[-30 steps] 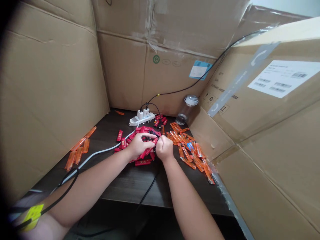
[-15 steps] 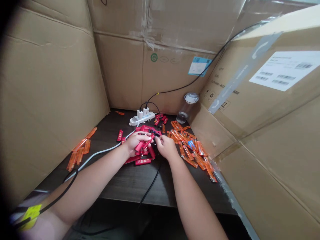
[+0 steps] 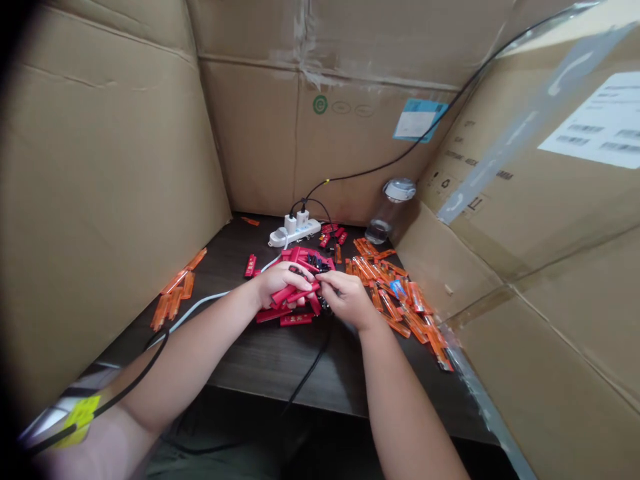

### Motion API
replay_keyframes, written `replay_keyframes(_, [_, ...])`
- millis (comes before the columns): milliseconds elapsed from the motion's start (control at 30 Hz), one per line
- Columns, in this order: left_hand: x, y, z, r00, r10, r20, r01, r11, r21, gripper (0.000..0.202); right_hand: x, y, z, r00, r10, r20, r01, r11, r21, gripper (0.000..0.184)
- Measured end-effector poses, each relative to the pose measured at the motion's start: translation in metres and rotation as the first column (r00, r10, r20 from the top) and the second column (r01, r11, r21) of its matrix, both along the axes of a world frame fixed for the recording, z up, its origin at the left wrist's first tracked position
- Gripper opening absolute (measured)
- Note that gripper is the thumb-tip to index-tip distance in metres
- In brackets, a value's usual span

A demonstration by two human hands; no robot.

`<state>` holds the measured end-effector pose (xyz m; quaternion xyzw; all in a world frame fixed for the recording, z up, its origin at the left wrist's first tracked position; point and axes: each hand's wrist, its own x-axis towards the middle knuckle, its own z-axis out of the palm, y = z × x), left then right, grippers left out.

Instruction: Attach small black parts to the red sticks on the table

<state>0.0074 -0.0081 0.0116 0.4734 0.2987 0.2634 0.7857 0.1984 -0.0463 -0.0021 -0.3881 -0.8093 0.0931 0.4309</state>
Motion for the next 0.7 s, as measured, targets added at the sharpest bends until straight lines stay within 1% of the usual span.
replay_keyframes(100, [-0.0012,0.0009,0.0001,0.999,-0.042,-0.002,0.042,0.999,-0.009,0.027,0.0003,0.0004,-0.0009,0.998,-0.018,0.055,0.014,0.998,0.067,0.019])
replay_keyframes(167, [-0.001,0.0006,0.0005,1.0,-0.028,0.007,0.028,1.0,0.001,0.027,-0.0011,0.0004,-0.0007,0.997,-0.041,0.073,0.032,0.992,0.12,0.018])
replay_keyframes(233, [-0.0002,-0.0001,0.0012,1.0,-0.018,0.021,0.017,1.0,0.013,0.026,-0.0028,0.0002,-0.0007,0.996,-0.062,0.068,0.05,0.983,0.175,0.017])
replay_keyframes(333, [0.0007,-0.001,0.0018,0.998,-0.038,0.04,0.037,0.999,0.022,0.025,-0.0049,0.0,-0.002,0.994,-0.103,0.043,0.09,0.967,0.24,0.017])
replay_keyframes(467, [-0.0008,-0.0009,0.002,0.997,-0.034,0.065,0.031,0.998,0.047,0.028,-0.0062,-0.0003,-0.0026,0.988,-0.155,0.015,0.145,0.95,0.277,0.016])
replay_keyframes(533, [-0.0025,-0.0006,0.0029,0.997,-0.043,0.061,0.04,0.998,0.046,0.026,-0.0063,-0.0011,-0.0006,0.992,-0.123,0.026,0.112,0.959,0.261,0.016])
replay_keyframes(633, [-0.0045,0.0003,0.0039,0.998,-0.062,0.032,0.062,0.998,0.01,0.024,-0.0059,-0.0032,0.0038,0.996,-0.054,0.068,0.038,0.974,0.224,0.016])
replay_keyframes(700, [-0.005,0.0011,0.0032,0.996,-0.083,0.011,0.083,0.997,0.002,0.024,-0.0056,-0.0044,0.0055,0.995,-0.037,0.097,0.015,0.975,0.224,0.015])
